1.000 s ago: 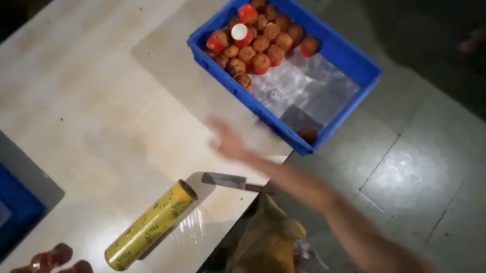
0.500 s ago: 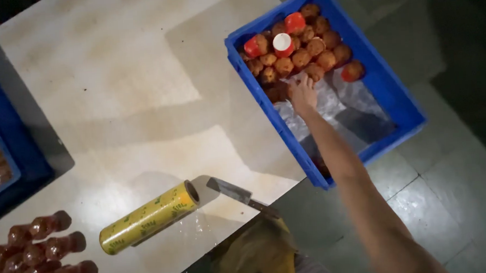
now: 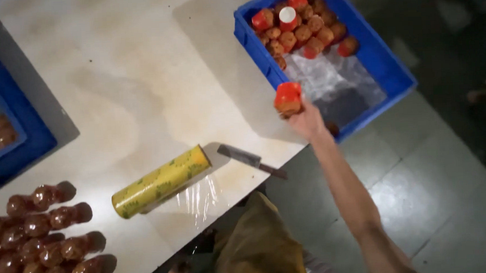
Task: Wrapping small red and white food containers individually with plastic cling wrap and cutting the wrap with a knife.
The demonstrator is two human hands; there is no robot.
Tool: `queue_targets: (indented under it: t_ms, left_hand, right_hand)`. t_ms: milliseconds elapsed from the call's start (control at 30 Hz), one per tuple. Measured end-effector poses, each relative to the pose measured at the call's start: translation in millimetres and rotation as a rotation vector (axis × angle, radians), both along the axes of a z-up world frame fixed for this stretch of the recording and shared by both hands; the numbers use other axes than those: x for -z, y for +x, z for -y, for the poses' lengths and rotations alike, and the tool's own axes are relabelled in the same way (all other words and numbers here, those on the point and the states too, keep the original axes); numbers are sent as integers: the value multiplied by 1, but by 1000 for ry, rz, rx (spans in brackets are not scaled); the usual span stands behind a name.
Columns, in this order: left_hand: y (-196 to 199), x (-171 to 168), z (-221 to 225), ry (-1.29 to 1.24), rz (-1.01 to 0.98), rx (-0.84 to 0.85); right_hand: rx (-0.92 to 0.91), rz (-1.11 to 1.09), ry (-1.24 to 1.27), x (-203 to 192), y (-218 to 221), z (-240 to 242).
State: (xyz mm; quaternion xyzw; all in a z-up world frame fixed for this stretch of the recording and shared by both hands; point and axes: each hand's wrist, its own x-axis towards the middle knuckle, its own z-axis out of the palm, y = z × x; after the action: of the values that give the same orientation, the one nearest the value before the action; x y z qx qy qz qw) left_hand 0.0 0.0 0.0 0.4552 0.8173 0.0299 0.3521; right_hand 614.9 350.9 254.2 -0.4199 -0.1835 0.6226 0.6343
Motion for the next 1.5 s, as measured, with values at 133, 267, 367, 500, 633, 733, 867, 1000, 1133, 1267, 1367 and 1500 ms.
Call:
queue_targets:
  t_ms: [133, 267, 367, 500, 633, 733, 867, 1000, 1133, 1267, 1367, 1500]
  left_hand:
    - [6, 8, -11, 122, 214, 69]
    - [15, -29, -13, 129, 283, 28]
    - [10, -36, -8, 192, 359, 18]
    - [8, -40, -16, 221, 395, 78]
    - [8, -63, -9, 196, 419, 20]
    - [3, -21, 3, 389, 410, 126]
    - [6, -59, 5, 299, 484, -8]
    - [8, -74, 2, 235, 488, -57]
    - [8, -98, 5, 266, 512, -42]
    - [11, -141, 2, 256, 505, -21]
    - [23, -190, -16, 178, 512, -19]
    - [52, -205, -65, 437, 600, 53]
  right_hand:
    - [-243, -302, 215, -12, -97, 87]
    - [-282, -521, 168, -29, -183, 147]
    - [-368, -728, 141, -44, -231, 178]
    - [-547, -762, 207, -51, -268, 196]
    - [-574, -714, 167, -57, -295, 214]
    - [-525, -414, 94, -66, -316, 207]
    - [-505, 154, 58, -11, -326, 200]
    - [-589, 932, 191, 18, -355, 197]
    - [-658, 1128, 305, 60, -368, 203]
    - [-696, 1180, 332, 75, -366, 212]
    - [-707, 1186, 310, 87, -358, 215]
    - [-718, 1155, 287, 100, -353, 214]
